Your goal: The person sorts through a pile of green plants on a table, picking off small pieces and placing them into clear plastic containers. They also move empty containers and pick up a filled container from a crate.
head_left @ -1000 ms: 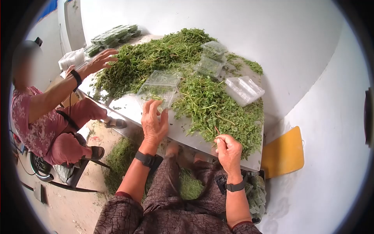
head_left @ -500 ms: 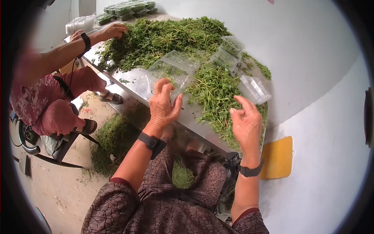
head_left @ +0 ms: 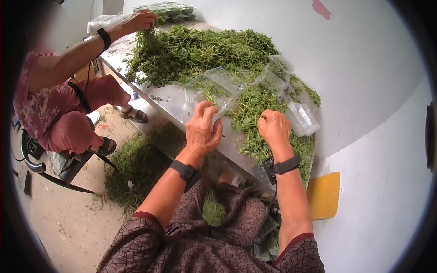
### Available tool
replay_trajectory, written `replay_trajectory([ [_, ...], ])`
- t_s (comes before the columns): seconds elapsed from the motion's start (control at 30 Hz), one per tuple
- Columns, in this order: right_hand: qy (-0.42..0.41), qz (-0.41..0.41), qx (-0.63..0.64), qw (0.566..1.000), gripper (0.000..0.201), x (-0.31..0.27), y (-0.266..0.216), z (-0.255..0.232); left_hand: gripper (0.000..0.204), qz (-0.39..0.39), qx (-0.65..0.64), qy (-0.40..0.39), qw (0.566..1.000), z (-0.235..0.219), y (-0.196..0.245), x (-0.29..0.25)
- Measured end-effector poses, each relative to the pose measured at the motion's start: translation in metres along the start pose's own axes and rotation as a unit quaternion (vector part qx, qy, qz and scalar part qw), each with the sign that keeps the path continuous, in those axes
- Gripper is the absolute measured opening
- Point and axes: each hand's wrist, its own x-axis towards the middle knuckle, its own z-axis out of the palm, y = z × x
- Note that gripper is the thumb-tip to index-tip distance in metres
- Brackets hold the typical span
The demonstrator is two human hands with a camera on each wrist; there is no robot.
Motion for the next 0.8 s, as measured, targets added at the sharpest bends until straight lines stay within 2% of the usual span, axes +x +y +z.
replay_trajectory([
  [0.03,0.037,0.014,0.027,0.999,0.011,0.0,0.001,-0.003,0.033,0.001,-0.001,0.001,1.0,0.0,0.0,0.0],
  [0.1,0.047,0.048,0.057,0.996,0.01,0.0,0.004,-0.018,0.03,0.021,0.007,0.012,1.0,0.001,-0.001,-0.001],
  [0.17,0.075,0.131,0.217,0.964,0.01,0.001,0.01,-0.031,0.03,0.027,0.005,0.016,0.999,0.001,-0.001,0.0],
  [0.2,0.082,0.132,0.292,0.944,0.013,0.004,0.011,-0.035,0.03,0.032,0.006,0.019,0.999,0.001,-0.001,0.0],
  [0.23,0.085,0.132,0.291,0.944,0.013,0.004,0.012,-0.041,0.03,0.034,0.005,0.02,0.999,0.001,-0.001,0.0],
  [0.3,0.029,0.237,0.446,0.862,0.014,0.003,0.009,-0.064,0.03,0.029,0.01,0.02,0.999,0.002,-0.002,-0.001],
  [0.43,0.047,0.227,0.52,0.822,0.016,0.008,0.0,-0.079,0.029,0.025,0.005,0.021,0.999,0.001,-0.001,-0.003],
  [0.5,0.046,0.216,0.529,0.819,0.018,0.01,-0.005,-0.082,0.032,-0.013,-0.001,-0.003,1.0,0.0,0.001,-0.002],
  [0.6,0.055,0.199,0.593,0.779,0.018,0.007,-0.012,-0.079,0.032,-0.008,0.003,0.002,1.0,0.0,0.002,-0.001],
  [0.67,0.061,0.203,0.606,0.767,0.018,0.01,-0.018,-0.078,0.032,-0.011,0.0,0.0,1.0,0.001,0.001,-0.002],
  [0.73,0.067,0.204,0.618,0.756,0.018,0.015,-0.025,-0.077,0.029,0.019,0.001,0.022,1.0,0.002,0.0,-0.002],
  [0.8,0.069,0.193,0.632,0.748,0.018,0.023,-0.036,-0.078,0.029,0.005,0.002,0.012,1.0,0.001,0.001,-0.002],
])
